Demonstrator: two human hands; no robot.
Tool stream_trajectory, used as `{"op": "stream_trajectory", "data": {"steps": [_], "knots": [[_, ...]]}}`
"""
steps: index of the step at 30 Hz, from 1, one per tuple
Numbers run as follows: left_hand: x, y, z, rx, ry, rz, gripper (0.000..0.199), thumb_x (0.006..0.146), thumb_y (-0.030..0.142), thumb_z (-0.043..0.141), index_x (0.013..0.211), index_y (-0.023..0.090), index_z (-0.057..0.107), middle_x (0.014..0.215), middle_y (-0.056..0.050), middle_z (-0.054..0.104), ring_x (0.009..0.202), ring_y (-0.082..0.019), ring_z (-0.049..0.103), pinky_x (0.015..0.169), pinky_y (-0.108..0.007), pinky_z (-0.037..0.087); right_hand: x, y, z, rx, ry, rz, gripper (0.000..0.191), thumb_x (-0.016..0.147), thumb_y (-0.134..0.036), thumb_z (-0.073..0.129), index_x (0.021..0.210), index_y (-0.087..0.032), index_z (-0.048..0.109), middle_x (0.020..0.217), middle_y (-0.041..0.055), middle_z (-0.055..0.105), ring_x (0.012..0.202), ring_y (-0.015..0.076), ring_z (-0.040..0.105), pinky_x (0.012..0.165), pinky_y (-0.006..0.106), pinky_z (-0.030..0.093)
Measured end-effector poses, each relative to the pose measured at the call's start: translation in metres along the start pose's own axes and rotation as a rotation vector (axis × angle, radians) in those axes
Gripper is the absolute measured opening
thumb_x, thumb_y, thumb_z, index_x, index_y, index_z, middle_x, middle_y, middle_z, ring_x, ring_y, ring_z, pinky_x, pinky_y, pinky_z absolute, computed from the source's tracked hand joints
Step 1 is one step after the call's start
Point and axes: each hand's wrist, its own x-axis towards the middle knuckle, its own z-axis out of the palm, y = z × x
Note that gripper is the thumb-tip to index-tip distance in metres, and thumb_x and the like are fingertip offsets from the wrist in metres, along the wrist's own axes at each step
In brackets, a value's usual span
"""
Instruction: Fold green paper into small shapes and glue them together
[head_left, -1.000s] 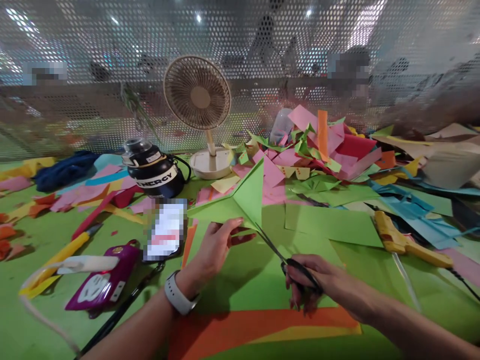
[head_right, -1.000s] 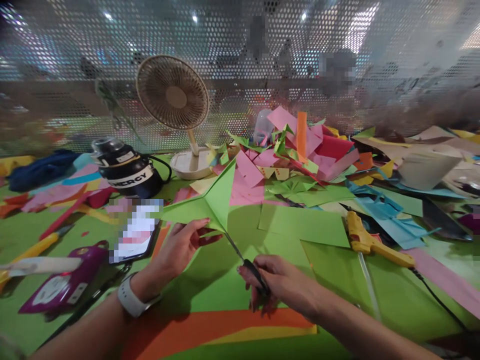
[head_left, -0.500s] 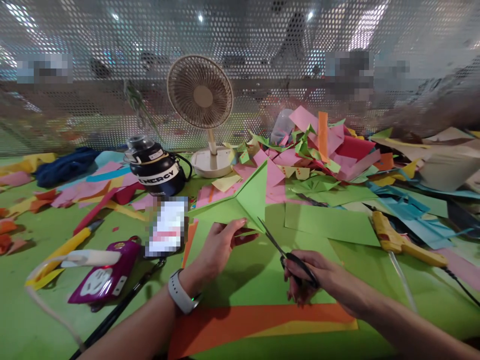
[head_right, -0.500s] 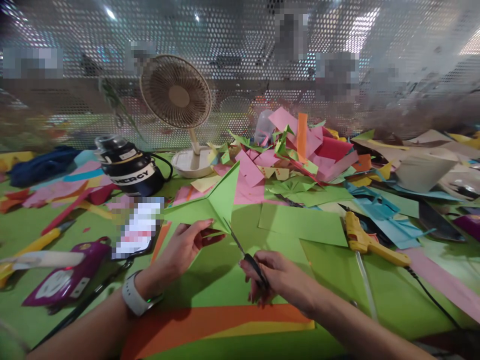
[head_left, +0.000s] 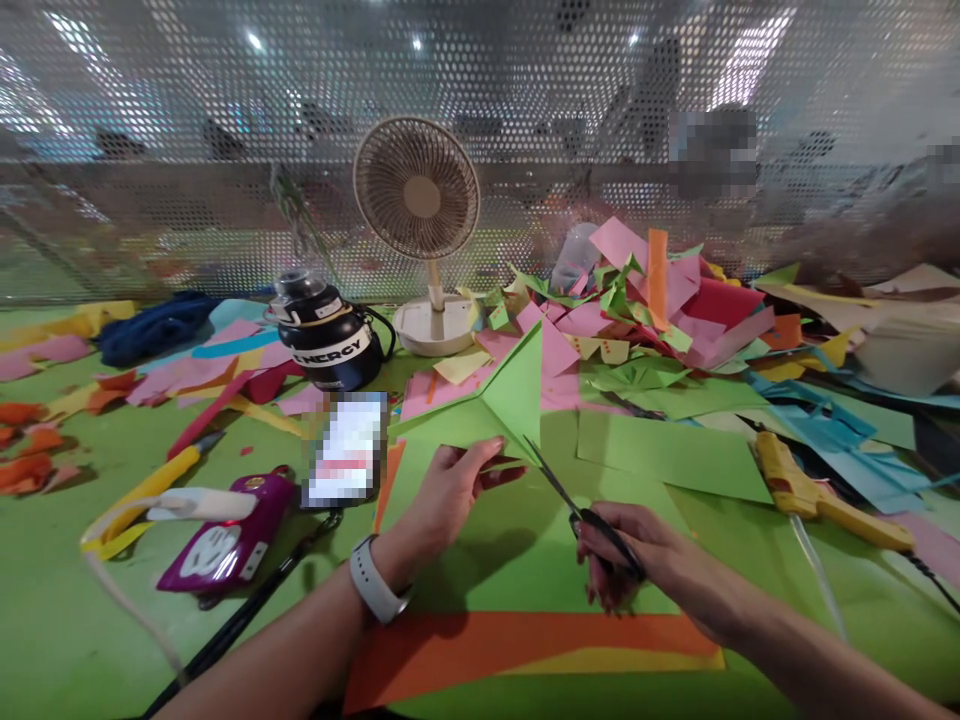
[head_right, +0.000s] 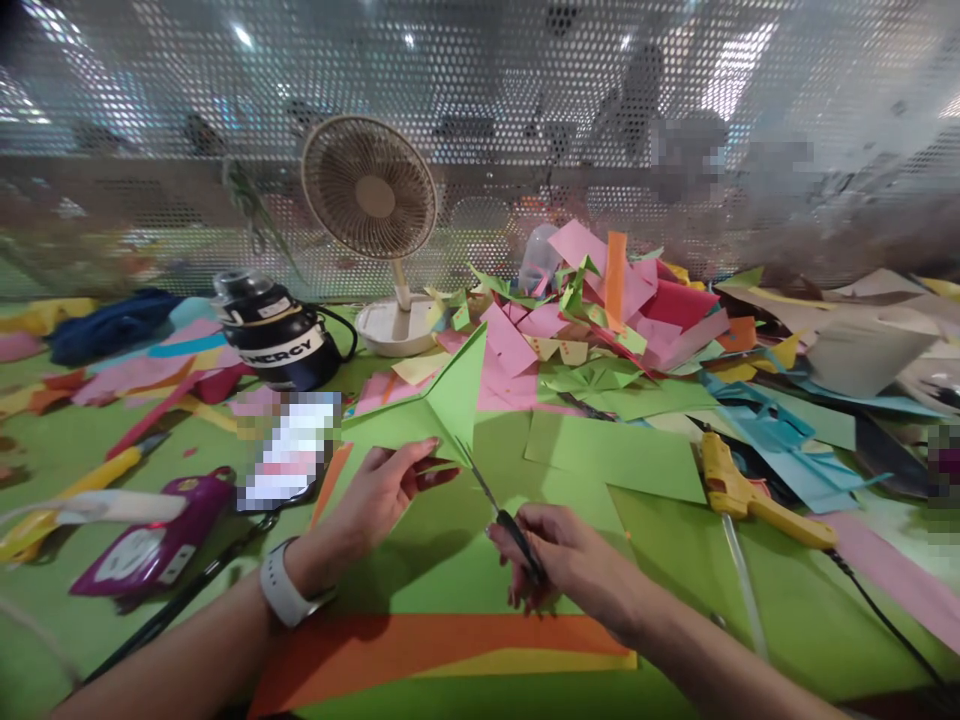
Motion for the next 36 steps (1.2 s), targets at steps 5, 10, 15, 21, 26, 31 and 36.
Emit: {"op": "stream_trajectory", "data": {"steps": [5, 10, 15, 21, 26, 31, 36], "knots": [[-0.0012, 0.0031, 0.006, -0.036, -0.018, 0.019, 0.03, 0.062, 0.025, 0.081, 0.054, 0.016, 0.053, 0.067, 0.001, 0.062, 0.07, -0.017, 0.065, 0.077, -0.039, 0.055, -0.0004, -0.0003, -0.001, 0.014, -0.007, -0.01, 0.052, 0.074, -0.068, 0.06, 0.078, -0.016, 0.053, 0.063, 0.0002, 0.063, 0.056, 0.0105, 0.059, 0.056, 0.022, 0.045], [-0.0002, 0.0004, 0.0037, 0.023, -0.023, 0.011, 0.028, 0.066, 0.027, 0.078, 0.055, 0.017, 0.054, 0.063, 0.002, 0.058, 0.07, -0.019, 0.067, 0.076, -0.037, 0.053, 0.0001, -0.0008, -0.0009, 0.005, 0.016, 0.001, 0.053, 0.072, -0.069, 0.061, 0.077, -0.016, 0.054, 0.059, -0.0008, 0.061, 0.053, 0.0108, 0.057, 0.054, 0.023, 0.044], [0.0009, -0.0028, 0.0004, 0.072, -0.015, 0.015, 0.028, 0.067, 0.028, 0.077, 0.054, 0.018, 0.054, 0.058, 0.004, 0.054, 0.069, -0.019, 0.067, 0.072, -0.034, 0.051, 0.0011, -0.0012, -0.0019, -0.001, 0.011, 0.013, 0.053, 0.071, -0.069, 0.062, 0.076, -0.017, 0.054, 0.059, -0.0009, 0.062, 0.052, 0.0104, 0.056, 0.053, 0.023, 0.043], [-0.001, 0.0005, 0.0038, 0.058, -0.038, 0.005, 0.029, 0.065, 0.027, 0.078, 0.052, 0.018, 0.053, 0.053, 0.006, 0.052, 0.064, -0.017, 0.066, 0.076, -0.034, 0.052, 0.0025, 0.0032, -0.0033, -0.007, 0.02, 0.01, 0.052, 0.072, -0.068, 0.061, 0.075, -0.017, 0.053, 0.058, -0.0011, 0.061, 0.049, 0.0096, 0.054, 0.05, 0.022, 0.042], [-0.0014, 0.0013, 0.0055, 0.062, -0.038, 0.012, 0.029, 0.062, 0.029, 0.079, 0.051, 0.019, 0.053, 0.054, 0.004, 0.054, 0.064, -0.017, 0.065, 0.074, -0.033, 0.053, 0.0034, 0.0047, -0.0037, -0.008, 0.02, 0.011, 0.052, 0.072, -0.068, 0.062, 0.076, -0.017, 0.053, 0.057, -0.0017, 0.06, 0.049, 0.0099, 0.054, 0.048, 0.021, 0.041], [0.0002, -0.001, 0.003, 0.085, -0.008, 0.012, 0.034, 0.063, 0.028, 0.078, 0.049, 0.021, 0.048, 0.049, 0.006, 0.047, 0.062, -0.018, 0.065, 0.07, -0.032, 0.052, 0.003, 0.0031, -0.0037, -0.002, 0.019, 0.009, 0.053, 0.069, -0.069, 0.064, 0.074, -0.017, 0.053, 0.054, -0.0026, 0.057, 0.048, 0.0099, 0.054, 0.047, 0.021, 0.04], [0.0023, -0.0035, -0.0031, 0.175, -0.057, 0.044, 0.026, 0.068, 0.031, 0.074, 0.052, 0.021, 0.056, 0.052, 0.002, 0.053, 0.073, -0.024, 0.069, 0.07, -0.033, 0.051, 0.0025, 0.0035, -0.004, -0.009, 0.036, -0.004, 0.051, 0.071, -0.066, 0.065, 0.071, -0.016, 0.053, 0.051, -0.0032, 0.056, 0.047, 0.009, 0.052, 0.049, 0.021, 0.037]]}}
